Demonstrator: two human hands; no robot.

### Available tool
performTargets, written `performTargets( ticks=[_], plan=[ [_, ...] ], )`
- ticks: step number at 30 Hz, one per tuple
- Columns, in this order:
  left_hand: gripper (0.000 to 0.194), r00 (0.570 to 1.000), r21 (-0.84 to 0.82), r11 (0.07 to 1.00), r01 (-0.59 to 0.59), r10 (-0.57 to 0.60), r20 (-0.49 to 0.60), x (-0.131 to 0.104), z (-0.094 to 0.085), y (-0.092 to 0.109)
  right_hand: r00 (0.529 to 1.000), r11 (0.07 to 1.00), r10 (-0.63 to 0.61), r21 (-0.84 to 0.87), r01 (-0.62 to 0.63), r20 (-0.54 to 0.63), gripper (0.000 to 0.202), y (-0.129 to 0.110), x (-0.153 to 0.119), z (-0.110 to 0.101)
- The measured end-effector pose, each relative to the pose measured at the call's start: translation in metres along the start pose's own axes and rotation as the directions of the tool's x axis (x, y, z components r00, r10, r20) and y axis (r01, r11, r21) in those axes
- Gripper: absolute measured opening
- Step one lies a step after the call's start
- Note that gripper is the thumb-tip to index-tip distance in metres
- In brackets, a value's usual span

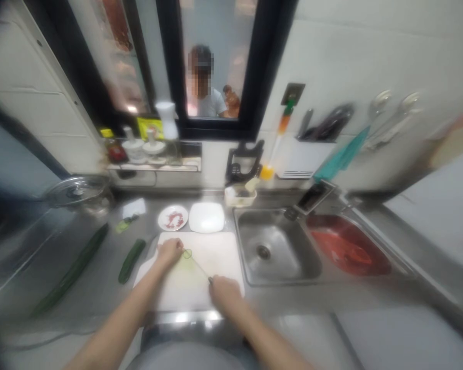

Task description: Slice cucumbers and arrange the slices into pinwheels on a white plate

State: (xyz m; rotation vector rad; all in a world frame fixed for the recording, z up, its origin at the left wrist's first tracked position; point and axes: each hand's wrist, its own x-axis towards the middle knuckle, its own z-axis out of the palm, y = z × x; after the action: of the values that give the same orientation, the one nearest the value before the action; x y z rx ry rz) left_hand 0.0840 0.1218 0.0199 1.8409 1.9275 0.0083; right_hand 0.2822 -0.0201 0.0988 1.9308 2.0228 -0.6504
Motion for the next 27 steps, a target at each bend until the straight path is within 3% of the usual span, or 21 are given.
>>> performTargets(
  ticks=[16,27],
  plan=[
    [0.012,1.0,-0.012,1.0,-0.001,0.001,-0.01,-0.002,-0.001,0.001,0.999,0.996,-0.043,-0.081,0.044,0.017,0.035,0.005,0.005,-0.02],
    [0.014,0.999,-0.018,0.999,-0.027,0.027,-0.03,-0.015,-0.006,0.006,0.999,1.0,-0.014,-0.017,0.014,-0.035,0.035,0.019,-0.004,0.01]
  ],
)
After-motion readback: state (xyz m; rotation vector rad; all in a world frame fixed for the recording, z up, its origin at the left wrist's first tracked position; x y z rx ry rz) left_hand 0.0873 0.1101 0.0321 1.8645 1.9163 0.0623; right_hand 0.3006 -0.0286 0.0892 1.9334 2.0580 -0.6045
